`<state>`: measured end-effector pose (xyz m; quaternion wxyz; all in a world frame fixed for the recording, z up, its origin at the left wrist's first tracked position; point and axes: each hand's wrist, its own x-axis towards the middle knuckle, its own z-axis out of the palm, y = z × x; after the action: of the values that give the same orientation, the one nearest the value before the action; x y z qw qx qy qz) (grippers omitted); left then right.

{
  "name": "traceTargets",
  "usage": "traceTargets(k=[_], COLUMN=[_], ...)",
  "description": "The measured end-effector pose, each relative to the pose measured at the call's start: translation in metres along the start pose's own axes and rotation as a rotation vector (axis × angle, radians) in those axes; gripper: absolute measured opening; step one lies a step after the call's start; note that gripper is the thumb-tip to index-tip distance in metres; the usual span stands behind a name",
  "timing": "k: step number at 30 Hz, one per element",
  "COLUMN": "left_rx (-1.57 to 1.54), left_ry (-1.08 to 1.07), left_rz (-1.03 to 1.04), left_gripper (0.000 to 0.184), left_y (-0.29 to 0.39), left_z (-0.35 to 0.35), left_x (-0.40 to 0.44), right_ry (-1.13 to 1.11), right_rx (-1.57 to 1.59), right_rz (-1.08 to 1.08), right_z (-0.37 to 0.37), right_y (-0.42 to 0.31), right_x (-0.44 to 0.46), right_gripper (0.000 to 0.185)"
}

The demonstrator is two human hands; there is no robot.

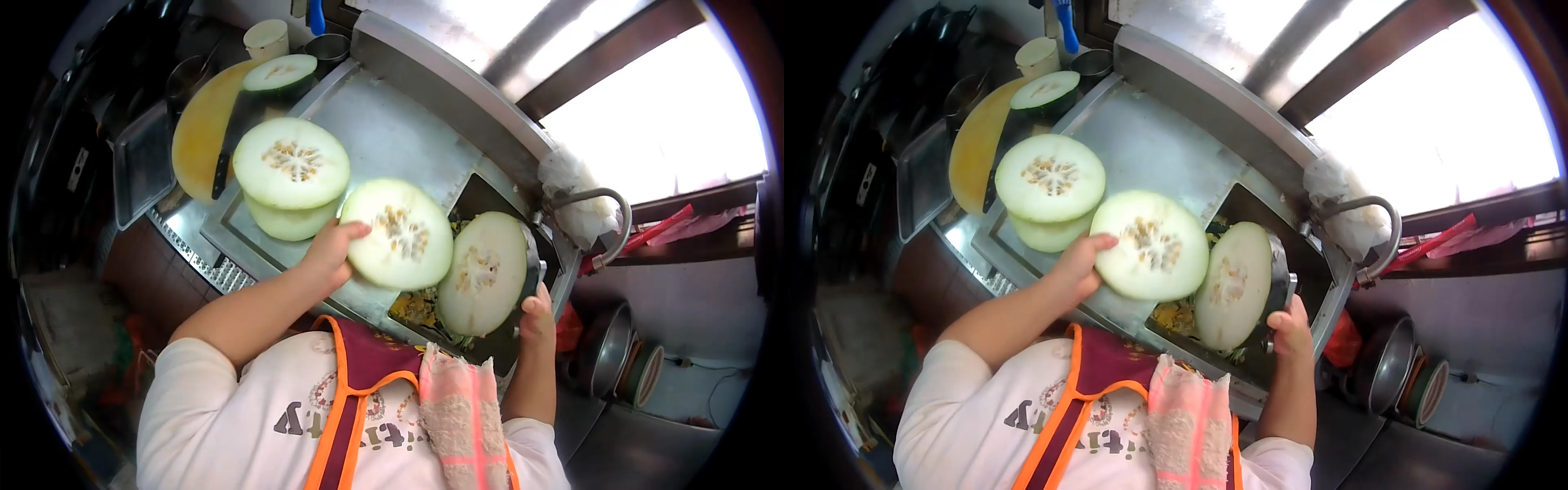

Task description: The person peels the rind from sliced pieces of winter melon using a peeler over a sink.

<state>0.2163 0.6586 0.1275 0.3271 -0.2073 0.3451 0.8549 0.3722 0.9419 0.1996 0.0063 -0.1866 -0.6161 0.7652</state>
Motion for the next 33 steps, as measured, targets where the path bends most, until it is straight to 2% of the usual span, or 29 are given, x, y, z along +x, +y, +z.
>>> traceTargets(k=[1,5,8,11,14,18,21,22,24,26,27,28,29,30,32,33], left_rx=[-0.027,-0.237,-0.384,-0.341,-0.02,0.496,0.924,1.126,1.53,1.632,1.636,1.623,1.61,1.596,1.508,1.48], left_ry=[0.02,0.132,0.164,0.248,0.173,-0.558,-0.963,-1.009,-0.982,-1.026,-1.071,-1.027,-0.982,-0.935,-0.854,-0.826], left_rz=[0.014,0.111,0.249,0.189,0.144,-0.066,0.037,0.092,0.186,0.174,0.203,0.144,0.087,0.035,0.145,0.185], left_gripper=[0.045,0.042,0.047,0.052,0.059,0.067,0.072,0.073,0.061,0.055,0.048,0.046,0.043,0.04,0.029,0.027], left_y=[-0.002,0.0,0.012,0.03,0.013,0.019,0.029,0.035,0.053,0.059,0.058,0.058,0.057,0.056,0.049,0.045], left_z=[0.005,0.04,0.068,0.092,0.085,0.077,0.076,0.079,0.086,0.079,0.072,0.066,0.059,0.053,0.034,0.027], left_x=[0.018,0.082,0.107,0.09,0.079,0.021,-0.009,-0.014,-0.033,-0.041,-0.043,-0.047,-0.051,-0.055,-0.06,-0.063], right_ry=[-0.054,-0.022,0.011,0.025,-0.049,-0.16,-0.319,-0.371,-0.496,-0.606,-0.655,-0.703,-0.725,-0.735,-0.653,-0.575], right_rx=[0.019,0.013,0.095,0.11,0.108,0.061,-0.043,-0.082,-0.258,-0.357,-0.366,-0.373,-0.304,-0.304,-0.321,-0.172], right_rz=[-0.015,-0.045,-0.062,-0.065,-0.023,0.01,-0.035,-0.032,-0.079,-0.073,-0.043,-0.009,0.066,0.124,0.295,0.286], right_z=[0.005,-0.001,0.008,0.006,0.0,0.021,0.032,0.038,0.046,0.057,0.064,0.07,0.071,0.068,0.056,0.057], right_y=[-0.009,-0.02,-0.027,-0.02,-0.012,-0.017,-0.011,-0.013,-0.018,-0.023,-0.024,-0.022,-0.012,-0.004,0.009,0.012], right_x=[-0.006,-0.033,-0.05,-0.065,-0.066,-0.055,-0.039,-0.034,-0.022,-0.01,-0.005,-0.002,0.002,0.006,0.01,0.008], right_gripper=[0.066,0.064,0.064,0.068,0.07,0.068,0.058,0.056,0.053,0.051,0.05,0.049,0.063,0.06,0.056,0.052])
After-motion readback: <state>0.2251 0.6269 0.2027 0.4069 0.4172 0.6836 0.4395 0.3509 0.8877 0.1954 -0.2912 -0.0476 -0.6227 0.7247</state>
